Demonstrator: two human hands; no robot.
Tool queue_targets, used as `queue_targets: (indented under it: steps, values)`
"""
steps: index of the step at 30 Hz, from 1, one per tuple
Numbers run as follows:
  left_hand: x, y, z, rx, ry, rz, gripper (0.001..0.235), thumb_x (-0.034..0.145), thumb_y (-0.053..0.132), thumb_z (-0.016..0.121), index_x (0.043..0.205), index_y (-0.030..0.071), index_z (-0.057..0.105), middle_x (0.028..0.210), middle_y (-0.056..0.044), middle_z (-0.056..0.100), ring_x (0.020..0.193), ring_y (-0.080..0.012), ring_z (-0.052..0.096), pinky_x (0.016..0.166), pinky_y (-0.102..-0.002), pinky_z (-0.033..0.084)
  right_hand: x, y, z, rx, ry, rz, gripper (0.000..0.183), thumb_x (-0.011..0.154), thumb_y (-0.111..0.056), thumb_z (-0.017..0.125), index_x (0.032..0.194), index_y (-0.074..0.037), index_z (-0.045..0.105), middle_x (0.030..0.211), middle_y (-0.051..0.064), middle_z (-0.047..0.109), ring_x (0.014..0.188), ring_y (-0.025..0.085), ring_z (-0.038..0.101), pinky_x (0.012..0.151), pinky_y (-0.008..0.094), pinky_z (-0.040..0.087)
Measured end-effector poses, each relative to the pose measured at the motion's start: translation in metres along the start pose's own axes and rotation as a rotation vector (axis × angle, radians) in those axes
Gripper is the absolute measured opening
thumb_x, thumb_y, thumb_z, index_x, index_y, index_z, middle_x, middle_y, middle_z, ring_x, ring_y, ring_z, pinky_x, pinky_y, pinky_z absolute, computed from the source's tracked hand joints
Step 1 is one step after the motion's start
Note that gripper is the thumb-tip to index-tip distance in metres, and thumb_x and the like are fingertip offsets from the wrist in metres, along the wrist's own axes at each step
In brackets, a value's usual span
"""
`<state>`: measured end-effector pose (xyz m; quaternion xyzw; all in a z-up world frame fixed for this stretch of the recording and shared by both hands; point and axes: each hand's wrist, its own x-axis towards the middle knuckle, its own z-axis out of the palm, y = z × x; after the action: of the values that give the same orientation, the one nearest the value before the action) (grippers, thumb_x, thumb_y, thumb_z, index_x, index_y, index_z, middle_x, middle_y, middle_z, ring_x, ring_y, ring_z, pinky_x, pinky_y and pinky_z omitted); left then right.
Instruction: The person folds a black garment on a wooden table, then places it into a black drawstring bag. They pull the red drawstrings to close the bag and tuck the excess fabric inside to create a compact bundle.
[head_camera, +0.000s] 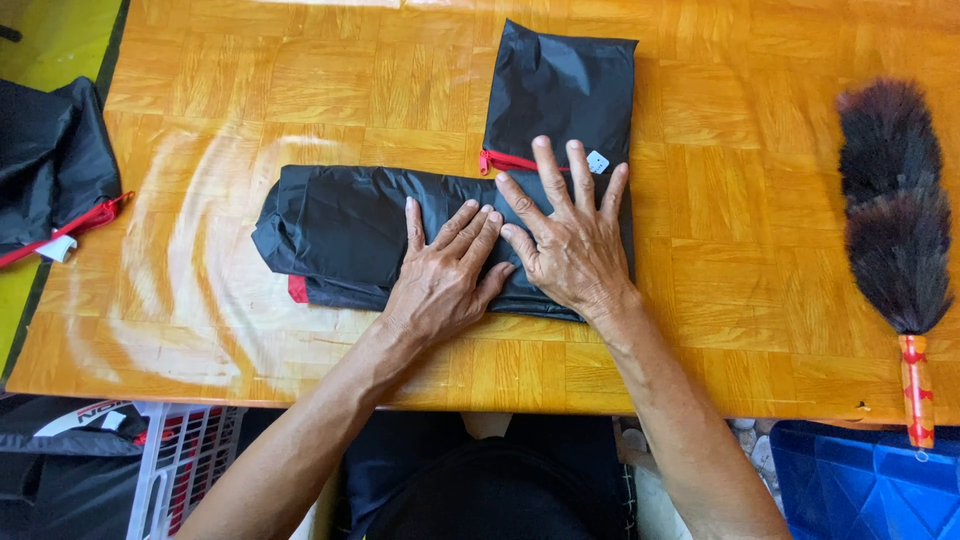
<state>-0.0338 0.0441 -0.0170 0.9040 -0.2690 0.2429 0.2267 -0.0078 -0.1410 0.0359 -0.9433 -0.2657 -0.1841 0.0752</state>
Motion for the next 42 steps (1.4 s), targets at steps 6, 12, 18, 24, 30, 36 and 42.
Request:
queue_targets:
  steps: [6,12,18,24,30,36,42]
  values:
    - [-0.005,0.007,0.006,0.111,0.074,-0.011,0.047,0.103,0.039,0.061,0.133,0.004,0.067,0.13,-0.018,0.07,0.132,-0.0336,0.06,0.114,-0.071,0.026,0.002,0.016,0.02,0.067,-0.103,-0.059,0.051,0.106,-0.039,0.046,0.154,-0.021,0.05,0.151,0.014,0.055,0.143,0.038,0.045,0.11,0.081,0.016]
    - [-0.034,0.029,-0.02,0.03,0.232,-0.223,0.032,0.092,0.035,0.076,0.112,0.01,0.076,0.109,-0.008,0.075,0.113,-0.0279,0.071,0.091,-0.04,0.054,0.003,0.02,0.028,0.102,-0.106,-0.027,0.05,0.106,-0.045,0.045,0.154,-0.034,0.048,0.147,0.006,0.056,0.137,0.032,0.049,0.11,0.077,0.019]
    - [-0.074,0.041,-0.088,-0.391,0.203,-1.033,0.052,0.085,0.036,0.084,0.119,0.001,0.067,0.098,-0.018,0.075,0.069,-0.0228,0.076,0.059,-0.033,0.061,0.004,0.014,0.014,0.122,-0.118,-0.031,0.05,0.106,-0.043,0.046,0.153,-0.028,0.051,0.143,0.013,0.057,0.133,0.036,0.052,0.109,0.073,0.022]
    - [-0.054,0.04,-0.092,-0.822,0.403,-1.152,0.125,0.081,0.026,0.088,0.156,-0.013,-0.005,0.108,-0.031,0.063,0.096,-0.03,0.073,0.083,-0.038,0.062,-0.003,0.014,0.021,0.087,-0.056,-0.038,0.049,0.106,-0.044,0.047,0.152,-0.028,0.054,0.141,0.013,0.058,0.131,0.036,0.053,0.109,0.071,0.024]
    - [-0.054,0.018,-0.051,-0.969,0.677,-1.208,0.073,0.083,0.027,0.089,0.131,-0.007,0.046,0.091,-0.002,0.059,0.078,-0.0064,0.065,0.068,-0.014,0.057,-0.005,0.009,0.022,0.091,-0.036,-0.002,0.049,0.105,-0.042,0.048,0.152,-0.027,0.054,0.14,0.014,0.058,0.13,0.036,0.054,0.109,0.071,0.022]
    - [-0.004,0.032,-0.06,-0.708,0.869,-1.26,0.087,0.062,0.032,0.104,0.12,-0.001,0.048,0.108,-0.016,0.055,0.1,-0.0223,0.056,0.087,-0.036,0.05,-0.007,0.01,0.023,0.094,-0.021,-0.008,0.05,0.104,-0.043,0.049,0.152,-0.028,0.054,0.14,0.014,0.059,0.129,0.037,0.055,0.109,0.072,0.022]
    - [-0.009,-0.014,-0.013,-0.792,1.167,-1.176,0.067,0.065,0.002,0.095,0.119,0.011,0.055,0.105,-0.006,0.067,0.095,-0.0184,0.067,0.085,-0.031,0.055,-0.007,0.009,0.021,0.091,-0.039,0.003,0.05,0.105,-0.043,0.046,0.153,-0.029,0.051,0.141,0.013,0.058,0.131,0.035,0.054,0.111,0.071,0.02]
